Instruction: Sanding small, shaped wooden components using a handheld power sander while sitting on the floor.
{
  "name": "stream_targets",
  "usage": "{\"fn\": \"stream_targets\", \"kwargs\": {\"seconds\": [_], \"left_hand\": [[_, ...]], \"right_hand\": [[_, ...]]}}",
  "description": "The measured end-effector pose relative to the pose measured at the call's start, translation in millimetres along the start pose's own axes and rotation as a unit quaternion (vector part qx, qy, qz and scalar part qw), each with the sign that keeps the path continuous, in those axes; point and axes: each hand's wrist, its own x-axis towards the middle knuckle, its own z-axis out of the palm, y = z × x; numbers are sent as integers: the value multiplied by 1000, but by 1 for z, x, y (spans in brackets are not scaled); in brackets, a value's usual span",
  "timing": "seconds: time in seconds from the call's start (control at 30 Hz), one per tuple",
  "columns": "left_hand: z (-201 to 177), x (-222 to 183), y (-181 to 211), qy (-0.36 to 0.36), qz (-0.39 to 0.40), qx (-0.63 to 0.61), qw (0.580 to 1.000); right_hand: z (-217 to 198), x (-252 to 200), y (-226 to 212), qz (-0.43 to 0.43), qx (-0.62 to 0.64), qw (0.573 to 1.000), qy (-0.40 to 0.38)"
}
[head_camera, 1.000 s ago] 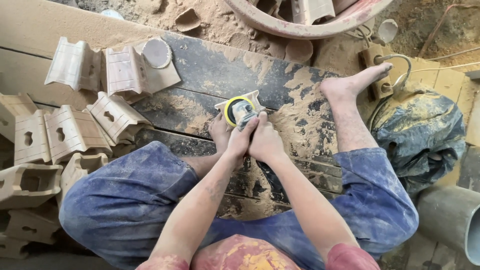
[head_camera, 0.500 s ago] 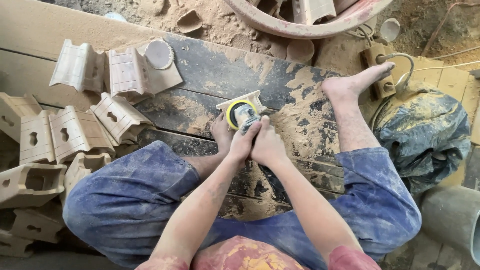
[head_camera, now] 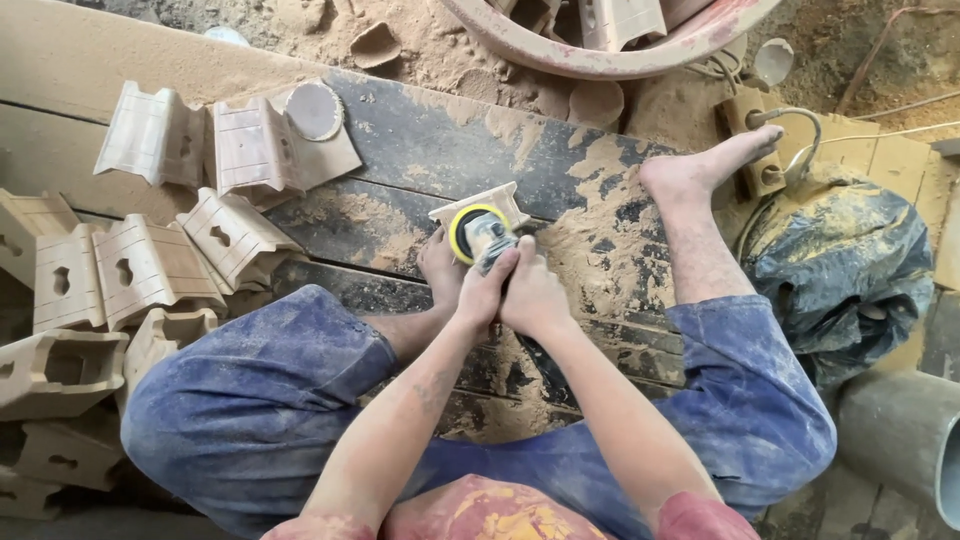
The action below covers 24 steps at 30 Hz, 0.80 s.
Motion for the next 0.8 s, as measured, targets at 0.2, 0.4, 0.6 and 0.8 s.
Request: {"fn": "stream_targets", "kwargs": {"seconds": [0.2,0.4,0.6,0.8], "left_hand": [[44,48,7,-83,-23,97,992],[13,16,33,-2,-20,56,998],[36,35,44,-29,-33,92,995],[20,6,67,13,-31,56,998]], "right_hand": [[-19,32,41,53,5,996,71],[-11,34,-1,-4,-12,1000,17],[-28,57,20,9,-16,998,58],[-17,55,-8,-16,-43,998,36]]}}
